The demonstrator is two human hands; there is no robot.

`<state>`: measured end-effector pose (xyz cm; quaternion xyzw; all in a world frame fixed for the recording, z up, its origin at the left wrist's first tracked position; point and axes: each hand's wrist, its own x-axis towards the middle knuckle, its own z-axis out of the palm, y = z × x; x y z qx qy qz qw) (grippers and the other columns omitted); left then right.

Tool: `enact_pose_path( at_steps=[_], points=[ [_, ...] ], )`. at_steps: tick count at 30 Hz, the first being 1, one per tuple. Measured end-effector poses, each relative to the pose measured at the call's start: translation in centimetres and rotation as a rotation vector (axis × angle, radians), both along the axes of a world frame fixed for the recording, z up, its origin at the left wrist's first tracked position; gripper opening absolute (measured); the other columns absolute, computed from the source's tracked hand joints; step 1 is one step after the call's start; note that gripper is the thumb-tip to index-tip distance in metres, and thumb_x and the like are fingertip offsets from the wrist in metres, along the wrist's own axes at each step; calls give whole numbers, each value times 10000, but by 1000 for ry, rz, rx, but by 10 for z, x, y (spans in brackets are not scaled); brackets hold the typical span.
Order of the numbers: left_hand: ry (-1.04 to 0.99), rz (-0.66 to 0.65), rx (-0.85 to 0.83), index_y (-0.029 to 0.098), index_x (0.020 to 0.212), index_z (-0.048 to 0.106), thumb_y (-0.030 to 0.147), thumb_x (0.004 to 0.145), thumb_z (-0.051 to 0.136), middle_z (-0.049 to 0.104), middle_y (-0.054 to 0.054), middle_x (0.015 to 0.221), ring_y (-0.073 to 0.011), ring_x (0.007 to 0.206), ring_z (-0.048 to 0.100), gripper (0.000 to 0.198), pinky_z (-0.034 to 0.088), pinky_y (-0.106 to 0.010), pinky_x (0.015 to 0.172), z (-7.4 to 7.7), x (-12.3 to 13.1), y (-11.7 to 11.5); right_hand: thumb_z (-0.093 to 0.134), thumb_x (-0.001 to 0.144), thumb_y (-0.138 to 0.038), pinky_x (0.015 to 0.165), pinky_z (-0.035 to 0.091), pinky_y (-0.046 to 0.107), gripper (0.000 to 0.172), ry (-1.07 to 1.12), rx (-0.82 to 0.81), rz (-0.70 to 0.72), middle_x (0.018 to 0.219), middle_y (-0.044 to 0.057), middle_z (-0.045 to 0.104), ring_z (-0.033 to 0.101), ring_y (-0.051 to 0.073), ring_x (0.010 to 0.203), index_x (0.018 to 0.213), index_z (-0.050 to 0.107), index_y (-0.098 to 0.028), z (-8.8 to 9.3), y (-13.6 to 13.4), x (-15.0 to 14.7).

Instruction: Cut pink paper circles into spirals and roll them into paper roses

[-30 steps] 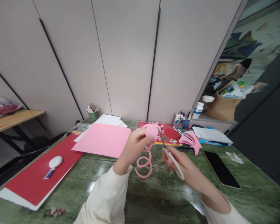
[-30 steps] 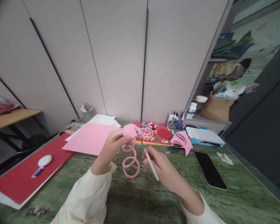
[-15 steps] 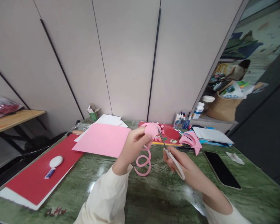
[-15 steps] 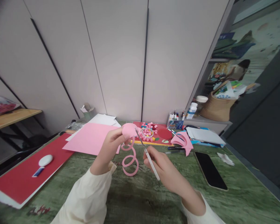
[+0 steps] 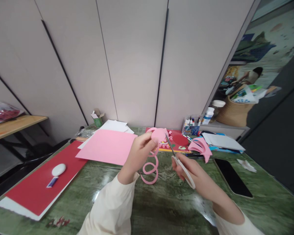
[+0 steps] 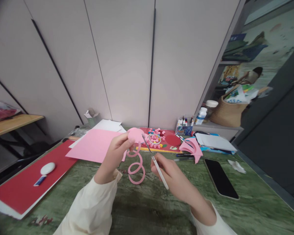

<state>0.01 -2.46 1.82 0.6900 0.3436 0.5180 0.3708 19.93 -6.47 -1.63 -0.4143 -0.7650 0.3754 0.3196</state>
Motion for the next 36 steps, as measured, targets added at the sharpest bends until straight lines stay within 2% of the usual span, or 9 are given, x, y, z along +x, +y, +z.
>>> enact_pose_path(
  at_steps=[3,9,21,28,36],
  points=[
    [100,-5,25,153,615,452,317,833,462,390,33,573,-93,561,370,273,284,-232,530,1,-3,0,331,875,-561,517,297,223,394,23,2,5,665,-34,399,352,102,564,799,439,-190,-1,0,0],
    [197,-80,15,139,690,526,290,840,441,438,10,633,-107,610,389,229,296,-243,558,4,-7,2,350,866,-568,531,292,219,391,23,14,0,682,-31,404,339,107,598,794,432,-192,-1,-1,0],
    [165,-62,-7,139,705,527,277,824,451,417,17,614,-106,583,378,198,273,-244,534,3,-6,4,354,909,-456,544,283,220,293,11,6,23,692,-33,399,339,104,604,809,436,-193,-2,0,1],
    [75,-46,37,155,570,416,276,806,486,363,39,556,-91,556,351,274,270,-238,536,1,-8,6,347,913,-448,538,278,222,294,-17,5,22,674,-35,397,342,104,594,799,434,-191,0,0,2],
    [39,-14,29,156,561,427,256,802,500,407,41,561,-90,563,384,271,291,-231,551,1,-10,4,343,919,-430,540,277,224,279,-55,1,21,663,-40,401,345,104,592,801,432,-194,2,-1,1]
  ],
)
